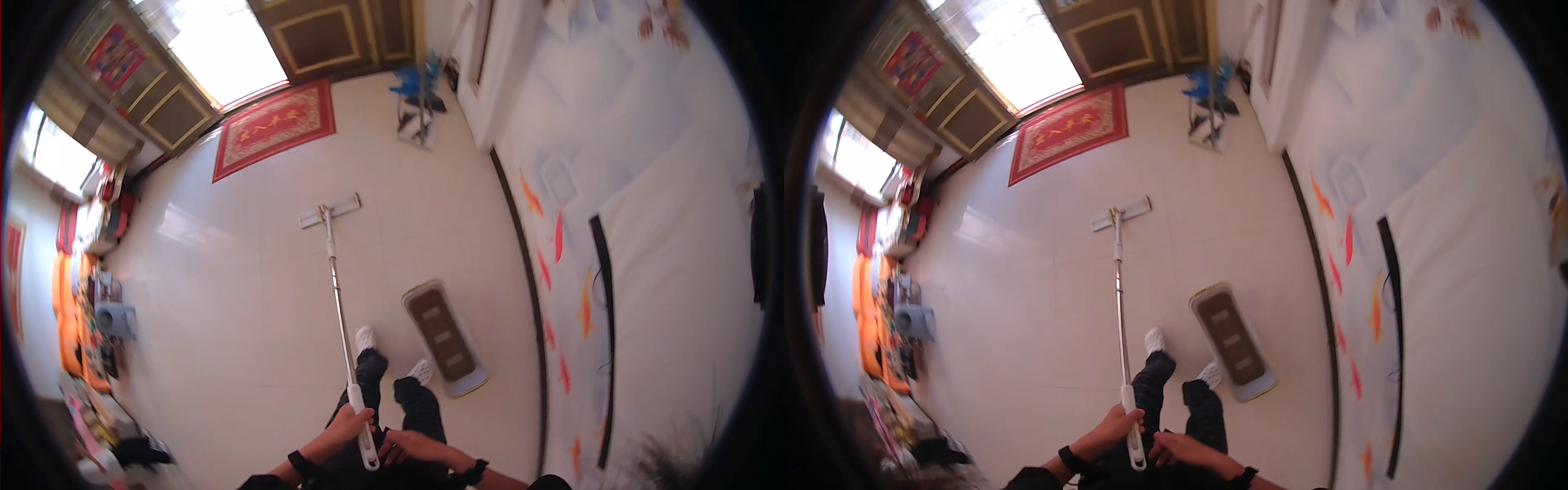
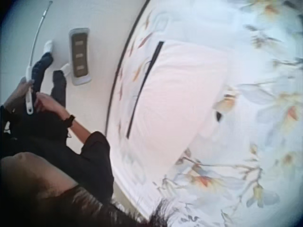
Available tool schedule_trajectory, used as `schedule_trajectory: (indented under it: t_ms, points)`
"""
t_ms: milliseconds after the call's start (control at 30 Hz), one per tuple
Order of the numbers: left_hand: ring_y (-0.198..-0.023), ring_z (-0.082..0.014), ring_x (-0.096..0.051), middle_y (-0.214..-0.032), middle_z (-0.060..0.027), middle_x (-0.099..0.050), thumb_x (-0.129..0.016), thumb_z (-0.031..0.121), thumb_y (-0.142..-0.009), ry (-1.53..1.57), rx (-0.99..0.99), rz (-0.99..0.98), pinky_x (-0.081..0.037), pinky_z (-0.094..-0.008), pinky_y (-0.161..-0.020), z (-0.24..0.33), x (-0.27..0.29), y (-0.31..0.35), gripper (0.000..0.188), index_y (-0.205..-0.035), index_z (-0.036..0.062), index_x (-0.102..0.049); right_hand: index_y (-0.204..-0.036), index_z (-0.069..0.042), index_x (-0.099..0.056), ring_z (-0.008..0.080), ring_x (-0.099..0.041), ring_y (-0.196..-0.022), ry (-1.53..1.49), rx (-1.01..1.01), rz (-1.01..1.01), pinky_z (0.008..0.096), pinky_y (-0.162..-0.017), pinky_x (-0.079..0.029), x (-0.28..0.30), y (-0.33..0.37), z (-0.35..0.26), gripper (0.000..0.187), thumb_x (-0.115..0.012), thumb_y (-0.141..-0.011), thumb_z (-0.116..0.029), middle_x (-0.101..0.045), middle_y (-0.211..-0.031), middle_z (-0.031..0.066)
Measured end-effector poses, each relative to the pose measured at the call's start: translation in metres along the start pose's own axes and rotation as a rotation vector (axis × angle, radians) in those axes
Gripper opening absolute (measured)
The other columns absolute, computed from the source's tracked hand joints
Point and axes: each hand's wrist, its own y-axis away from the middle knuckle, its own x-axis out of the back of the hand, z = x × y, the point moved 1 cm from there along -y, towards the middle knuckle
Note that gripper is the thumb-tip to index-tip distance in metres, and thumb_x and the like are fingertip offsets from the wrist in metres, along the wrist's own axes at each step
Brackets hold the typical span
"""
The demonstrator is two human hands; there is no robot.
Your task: The recorder mops the tile floor in a living room using a flat mop and a bucket.
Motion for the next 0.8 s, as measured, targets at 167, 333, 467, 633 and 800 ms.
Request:
schedule_trajectory:
  t_ms: [167,333,467,633,800]
  points:
    - [-0.062,-0.017,-0.058,-0.074,-0.0066,-0.058,-0.056,0.025,-0.08,0.025,-0.012,-0.286,-0.049,-0.0273,-0.06,0.021,-0.03,0.039,0.026,-0.084,-0.0006,-0.054,-0.099,-0.006,-0.043,0.0239,-0.059,-0.073,-0.298,0.049,0.037,0.0316,-0.061,-0.047,-0.086,0.066,-0.045,0.046,-0.032,-0.086,-0.048,-0.055,-0.093,0.0128]
    - [-0.072,-0.0187,-0.057,-0.079,-0.0071,-0.058,-0.051,0.045,-0.08,-0.392,-0.085,-0.762,-0.043,-0.0282,-0.057,0.012,-0.033,0.043,0.046,-0.089,0.0002,-0.057,-0.095,-0.006,-0.042,0.0207,-0.052,-0.057,-0.544,0.167,0.105,0.0312,-0.055,-0.045,-0.125,0.099,-0.035,0.035,-0.041,-0.084,-0.039,-0.048,-0.075,0.007]
    - [-0.083,-0.0206,-0.053,-0.088,-0.0115,-0.056,-0.043,0.059,-0.077,-0.47,0.086,-0.954,-0.04,-0.0313,-0.065,0.026,0.008,0.082,0.066,-0.094,-0.0037,-0.054,-0.09,-0.007,-0.04,0.0161,-0.041,-0.048,-0.527,-0.001,0.646,0.0263,-0.049,-0.037,-0.188,0.083,-0.063,0.026,-0.041,-0.086,-0.032,-0.042,-0.066,0.004]
    - [-0.093,-0.0209,-0.05,-0.096,-0.0106,-0.054,-0.041,0.061,-0.076,-0.403,0.108,-0.974,-0.037,-0.0345,-0.074,-0.01,0.041,0.074,0.068,-0.101,-0.0014,-0.051,-0.101,-0.008,-0.052,0.0099,-0.047,-0.065,-1.013,0.315,-0.074,0.0202,-0.06,-0.04,-0.194,0.039,-0.026,0.019,-0.047,-0.083,-0.011,-0.048,-0.077,-0.0029]
    - [-0.085,-0.0185,-0.051,-0.088,-0.0056,-0.055,-0.041,0.062,-0.076,-0.423,0.097,-0.966,-0.038,-0.0332,-0.073,-0.004,0.083,0.066,0.064,-0.096,0.0019,-0.053,-0.106,-0.001,-0.048,0.0083,-0.05,-0.065,-0.545,0.396,0.43,0.02,-0.054,-0.042,-0.215,0.006,-0.054,0.022,-0.043,-0.086,-0.01,-0.052,-0.078,-0.0003]
